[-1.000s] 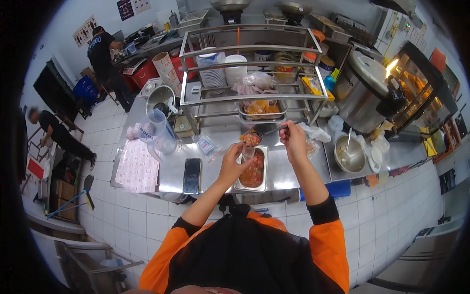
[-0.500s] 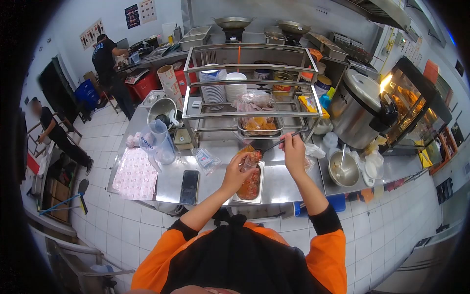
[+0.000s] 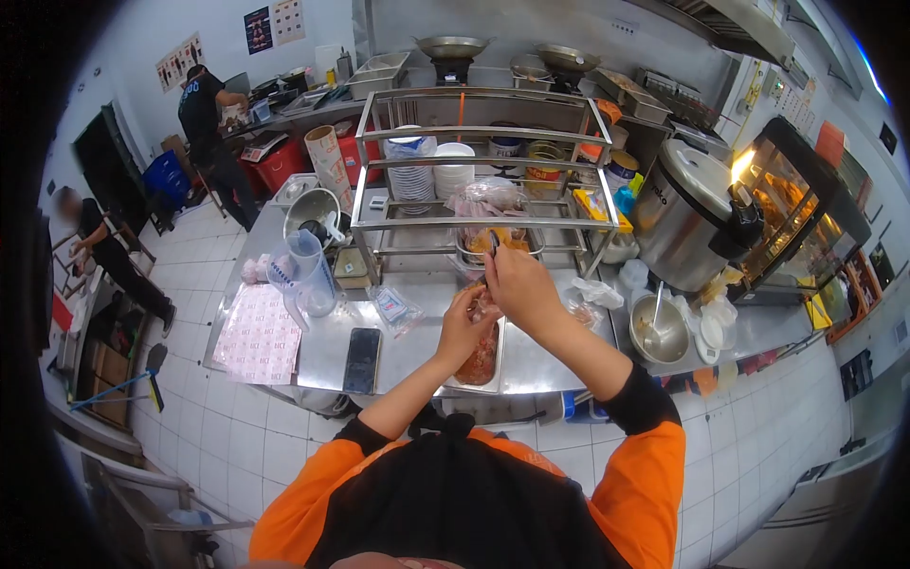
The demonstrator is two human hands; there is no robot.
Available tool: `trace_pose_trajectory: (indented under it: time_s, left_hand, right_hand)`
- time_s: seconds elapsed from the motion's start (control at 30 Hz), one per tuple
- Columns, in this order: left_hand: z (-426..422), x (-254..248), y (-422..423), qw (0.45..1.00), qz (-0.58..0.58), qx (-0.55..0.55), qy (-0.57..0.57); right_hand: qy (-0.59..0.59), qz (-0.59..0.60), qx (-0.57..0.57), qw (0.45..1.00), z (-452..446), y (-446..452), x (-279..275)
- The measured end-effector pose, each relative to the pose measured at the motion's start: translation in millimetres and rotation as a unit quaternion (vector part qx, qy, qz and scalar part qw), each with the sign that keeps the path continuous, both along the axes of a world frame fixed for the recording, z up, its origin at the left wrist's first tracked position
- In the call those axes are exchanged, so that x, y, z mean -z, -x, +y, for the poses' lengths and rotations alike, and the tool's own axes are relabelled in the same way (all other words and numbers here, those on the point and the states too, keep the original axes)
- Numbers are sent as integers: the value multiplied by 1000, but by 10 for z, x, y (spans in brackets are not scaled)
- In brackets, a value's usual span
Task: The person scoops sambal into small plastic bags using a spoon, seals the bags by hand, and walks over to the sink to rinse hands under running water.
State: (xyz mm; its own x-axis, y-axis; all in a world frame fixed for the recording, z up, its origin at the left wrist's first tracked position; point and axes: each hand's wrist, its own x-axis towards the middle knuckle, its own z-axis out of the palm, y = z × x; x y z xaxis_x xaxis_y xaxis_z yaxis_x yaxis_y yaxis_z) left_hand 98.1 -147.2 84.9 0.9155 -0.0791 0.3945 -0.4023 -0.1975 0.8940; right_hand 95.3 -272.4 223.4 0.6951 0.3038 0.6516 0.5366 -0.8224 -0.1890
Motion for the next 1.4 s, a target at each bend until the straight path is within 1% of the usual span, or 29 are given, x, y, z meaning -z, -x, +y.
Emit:
trace_pose_trajectory:
  time_s: [0.13,0.17,0.23,0.3,0.37,0.5,0.57,0.6,0.67,0.8,0.87,0.9,0.97,1.03,1.13,1.17,1.23,1.27,1.33,1.37,1.4]
  left_hand:
    - [-50,75,-100,998,-14,12,66]
    - [-51,136,-89,998,-24,6,49]
    - [-14,-4,-85,999,-36,-9,17]
    - [-32,21,-120,997,-22,8,68]
    - [-33,4,-112,997,-24,5,77]
    - [22,-14,-116,997,-50,-9,58]
    - [24,-15,-107,997,-35,-5,66]
    - [32,-24,-108,997,-28,-3,68]
    - [32,-31,-105,997,-50,-17,57]
    - [61,-34,-103,997,-68,-34,27]
    - [52,-20,-108,997,-59,-24,50]
    - [59,-8,-108,997,-53,-18,59]
    - [57,11,-128,997,-39,-16,65]
    - [73,-106,-30,996,-15,5,89]
    - [82,-81,-61,999,-23,-3,44]
    - [82,-89,-75,998,-2,-1,58]
    - [95,-145,-3,995,42,3,87]
    - [114,-121,6,994,33,3,103]
    - [217,-87,12,991,12,3,134]
    - [314,-101,69,995,-15,-4,94]
    - [403,-121,126,993,-28,-3,116]
  right_hand:
    - [-14,-21,-34,999,11,-69,-29]
    - [-2,-23,-30,999,17,-55,-25]
    - [22,-17,-24,999,51,-49,-100]
    - [33,-29,-27,999,80,-69,-115]
    - [41,-29,-32,998,93,-60,-106]
    - [52,-59,-66,995,152,-20,-212]
    - [60,-75,-82,992,149,-54,-188]
    - [63,-73,-86,992,153,-68,-195]
    - [69,-65,-94,991,163,-74,-209]
    - [72,-35,-69,994,151,-48,-203]
    - [64,-31,-67,995,121,-67,-195]
    - [55,-48,-59,996,102,-84,-187]
    - [24,-29,-85,996,53,-126,-186]
    - [11,-23,-111,993,24,-138,-170]
    - [-22,12,-107,994,-17,-177,-121]
    - [-41,19,-98,994,-46,-199,-130]
    - [-136,44,-95,985,-59,-195,-228]
    - [-183,57,-94,977,-71,-192,-273]
    - [-245,79,-50,965,-149,-167,-299]
    - [-273,96,-27,957,-225,-164,-238]
    - [-300,112,-4,947,-278,-164,-148]
